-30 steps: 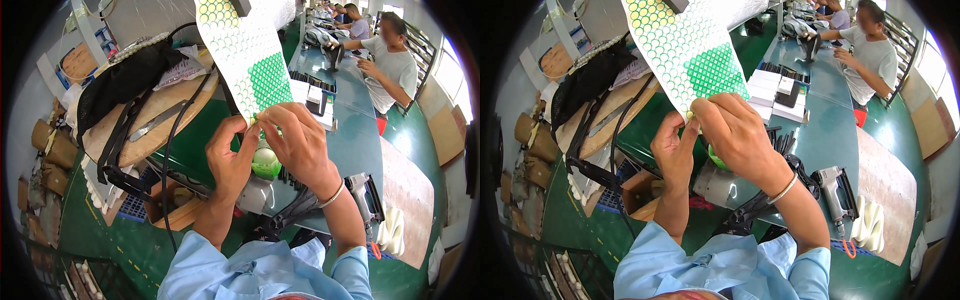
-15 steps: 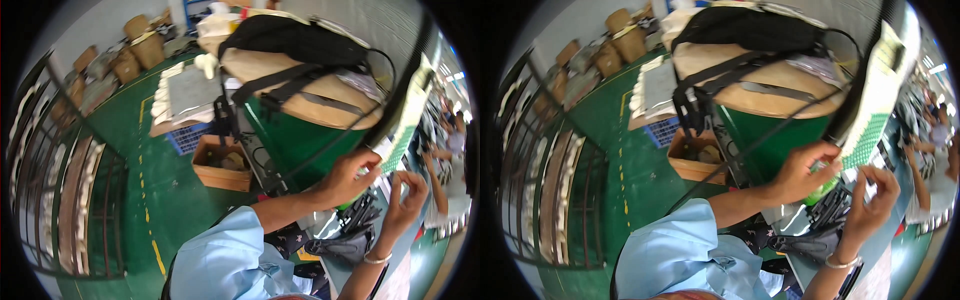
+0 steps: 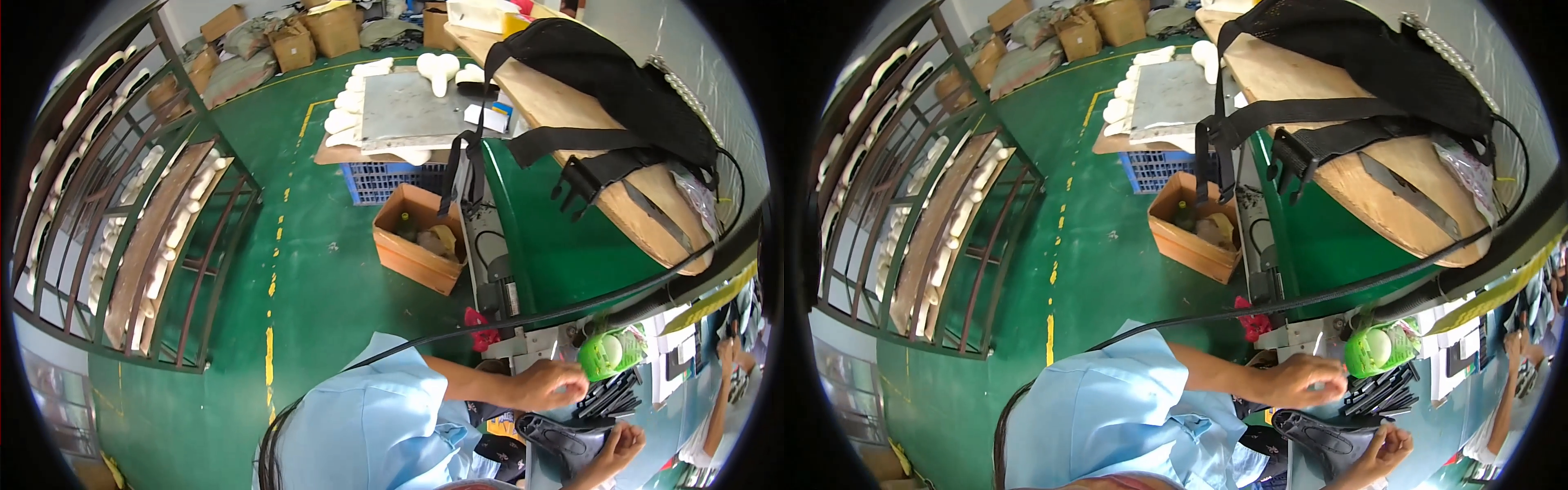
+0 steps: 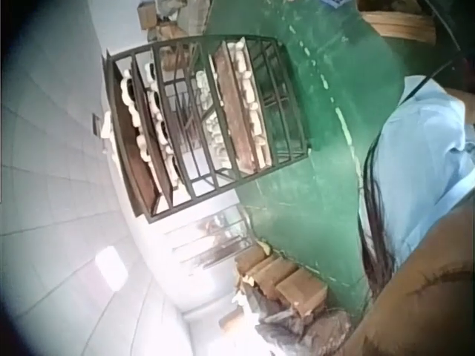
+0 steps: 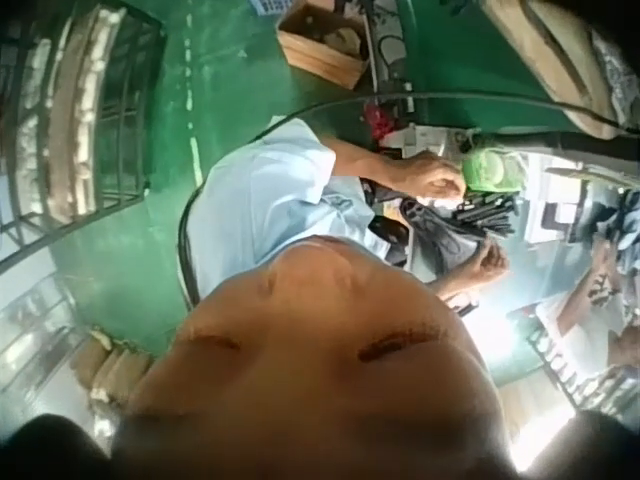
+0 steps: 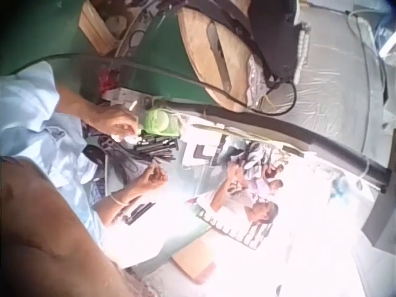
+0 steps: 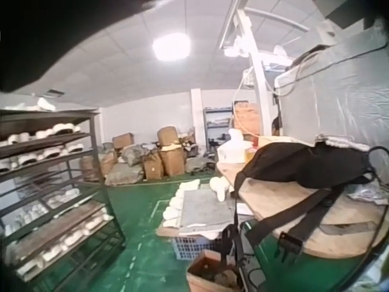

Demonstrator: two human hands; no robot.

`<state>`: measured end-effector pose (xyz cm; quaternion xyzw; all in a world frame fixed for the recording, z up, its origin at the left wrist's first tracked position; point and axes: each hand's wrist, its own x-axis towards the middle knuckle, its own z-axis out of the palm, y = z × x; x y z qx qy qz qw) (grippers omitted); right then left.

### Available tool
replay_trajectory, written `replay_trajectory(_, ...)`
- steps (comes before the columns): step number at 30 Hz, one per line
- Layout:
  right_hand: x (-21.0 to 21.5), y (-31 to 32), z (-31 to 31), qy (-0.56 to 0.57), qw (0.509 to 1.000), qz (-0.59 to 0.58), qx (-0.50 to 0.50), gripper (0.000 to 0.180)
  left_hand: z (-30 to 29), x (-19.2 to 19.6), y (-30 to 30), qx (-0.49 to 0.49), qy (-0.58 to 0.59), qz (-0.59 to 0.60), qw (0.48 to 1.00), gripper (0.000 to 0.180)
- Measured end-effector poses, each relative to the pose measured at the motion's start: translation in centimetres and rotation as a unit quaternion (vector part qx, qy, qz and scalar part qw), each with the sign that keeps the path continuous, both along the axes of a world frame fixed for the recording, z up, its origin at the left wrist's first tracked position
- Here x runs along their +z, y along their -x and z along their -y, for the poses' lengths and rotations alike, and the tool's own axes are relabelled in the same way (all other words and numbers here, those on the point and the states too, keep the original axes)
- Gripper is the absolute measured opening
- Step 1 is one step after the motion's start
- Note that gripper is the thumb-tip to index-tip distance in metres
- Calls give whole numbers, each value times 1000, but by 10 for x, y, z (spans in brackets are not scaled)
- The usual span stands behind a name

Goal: Assembling bicycle seats by stretching the cover over the base and securing it with a pneumatic stapler.

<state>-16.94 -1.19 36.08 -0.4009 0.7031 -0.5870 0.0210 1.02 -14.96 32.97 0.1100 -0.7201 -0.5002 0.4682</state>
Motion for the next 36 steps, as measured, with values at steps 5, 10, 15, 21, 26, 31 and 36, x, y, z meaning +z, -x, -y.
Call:
replay_trajectory(5, -18, -6, -12, -14, 998, 40, -39, 23, -27, -27, -18, -36, 6, 72, 997, 19)
replay_trajectory(10, -21, -10, -13, -23, 999, 30, -29, 19, -49, -46, -13, -84, 45, 57, 994, 31)
replay_trajectory(15, -17, -17, -21, -52, 996, 40, -59, 19, -61, -55, -6, -87, 63, 80, 991, 37)
replay_trajectory(21, -24, -11, -27, -11, 989, 148, -27, 20, -60, -58, -3, -41, 77, 97, 991, 36)
replay_trajectory(26, -1, -19, -25, 46, 979, 173, -98, 20, -45, -41, -1, -31, 63, 159, 985, 34)
replay_trajectory(31, 5, -33, -55, 74, 971, 199, -106, 28, -47, -42, 8, -50, 56, 131, 989, 28)
replay_trajectory(36, -9, -48, -62, -5, 986, 140, -94, 27, -48, -46, 9, -70, 42, 133, 988, 21)
